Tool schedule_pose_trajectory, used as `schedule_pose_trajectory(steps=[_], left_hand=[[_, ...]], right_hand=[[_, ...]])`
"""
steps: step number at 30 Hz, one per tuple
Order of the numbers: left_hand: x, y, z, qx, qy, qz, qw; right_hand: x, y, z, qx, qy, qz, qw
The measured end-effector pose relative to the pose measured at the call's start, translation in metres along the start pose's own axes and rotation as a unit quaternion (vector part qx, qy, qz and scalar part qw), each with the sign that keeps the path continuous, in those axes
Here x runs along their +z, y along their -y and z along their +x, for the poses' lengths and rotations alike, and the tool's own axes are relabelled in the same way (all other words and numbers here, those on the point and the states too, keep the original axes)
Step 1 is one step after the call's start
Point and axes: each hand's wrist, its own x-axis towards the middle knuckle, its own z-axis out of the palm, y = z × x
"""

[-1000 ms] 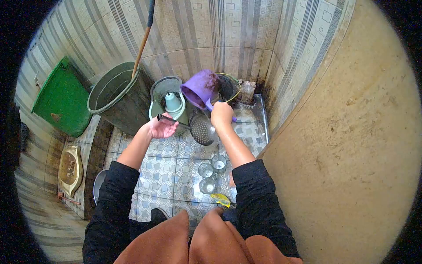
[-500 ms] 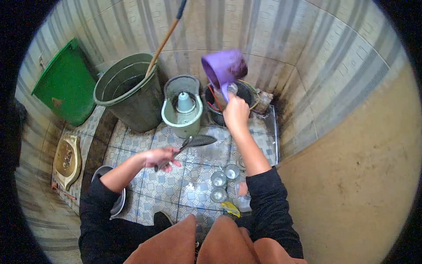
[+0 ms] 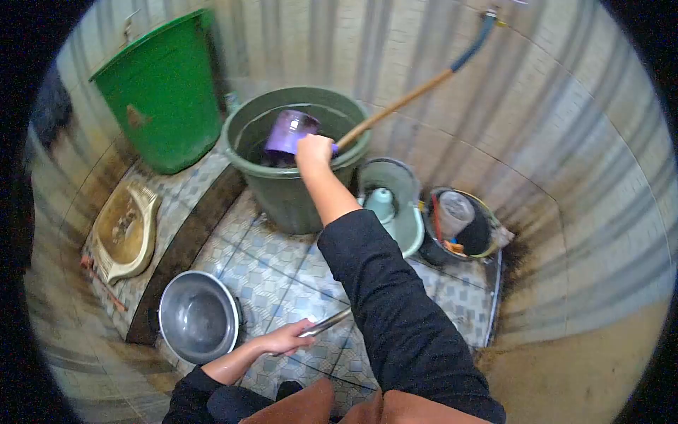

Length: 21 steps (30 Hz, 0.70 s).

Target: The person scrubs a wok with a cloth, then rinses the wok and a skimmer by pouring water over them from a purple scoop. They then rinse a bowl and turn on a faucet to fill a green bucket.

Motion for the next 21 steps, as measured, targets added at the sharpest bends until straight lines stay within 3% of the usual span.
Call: schedule_pose_trajectory(steps=[3, 5, 6, 7, 9, 10, 11, 12, 15, 17, 18, 19, 21], left_hand=[[-0.001, 0.016, 0.006, 0.017, -0.003, -0.075, 0.997], [-0.002, 0.023, 0.005, 0.023, 0.008, -0.094, 0.995], [-0.004, 0.025, 0.006, 0.029, 0.024, -0.12, 0.992], [-0.006, 0.026, 0.008, 0.037, 0.041, -0.142, 0.988], [-0.009, 0.026, 0.01, 0.038, 0.033, -0.144, 0.988], [-0.008, 0.026, 0.01, 0.034, 0.028, -0.147, 0.988], [-0.006, 0.029, 0.011, 0.035, 0.031, -0.147, 0.988], [-0.004, 0.033, 0.012, 0.045, 0.02, -0.142, 0.989], [0.01, 0.043, 0.014, 0.037, 0.0, -0.102, 0.994], [0.018, 0.037, 0.012, 0.075, -0.11, 0.151, 0.979], [0.022, 0.022, 0.006, 0.006, -0.087, 0.062, 0.994], [0.024, 0.013, 0.003, 0.02, -0.099, 0.077, 0.992], [0.027, 0.001, -0.003, 0.029, -0.113, 0.087, 0.989]], right_hand=[[0.022, 0.015, 0.023, 0.106, 0.128, 0.037, 0.985], [0.036, 0.011, 0.044, 0.083, 0.269, 0.01, 0.96], [0.041, 0.007, 0.042, 0.045, 0.273, 0.009, 0.961], [0.038, 0.0, 0.039, 0.032, 0.339, 0.048, 0.939], [0.076, -0.019, 0.06, -0.101, 0.361, 0.15, 0.915], [0.082, -0.018, 0.06, -0.088, 0.264, 0.195, 0.941], [0.074, -0.02, 0.057, -0.085, 0.264, 0.194, 0.941], [0.061, -0.023, 0.051, -0.04, 0.244, 0.293, 0.923], [0.035, -0.033, 0.034, 0.041, 0.141, 0.524, 0.839], [0.012, -0.04, 0.02, 0.078, 0.13, 0.664, 0.732], [-0.002, -0.047, 0.011, 0.079, 0.125, 0.71, 0.688], [-0.015, -0.056, 0.0, 0.08, 0.115, 0.754, 0.642], [-0.035, -0.082, -0.027, 0.03, 0.105, 0.784, 0.611]])
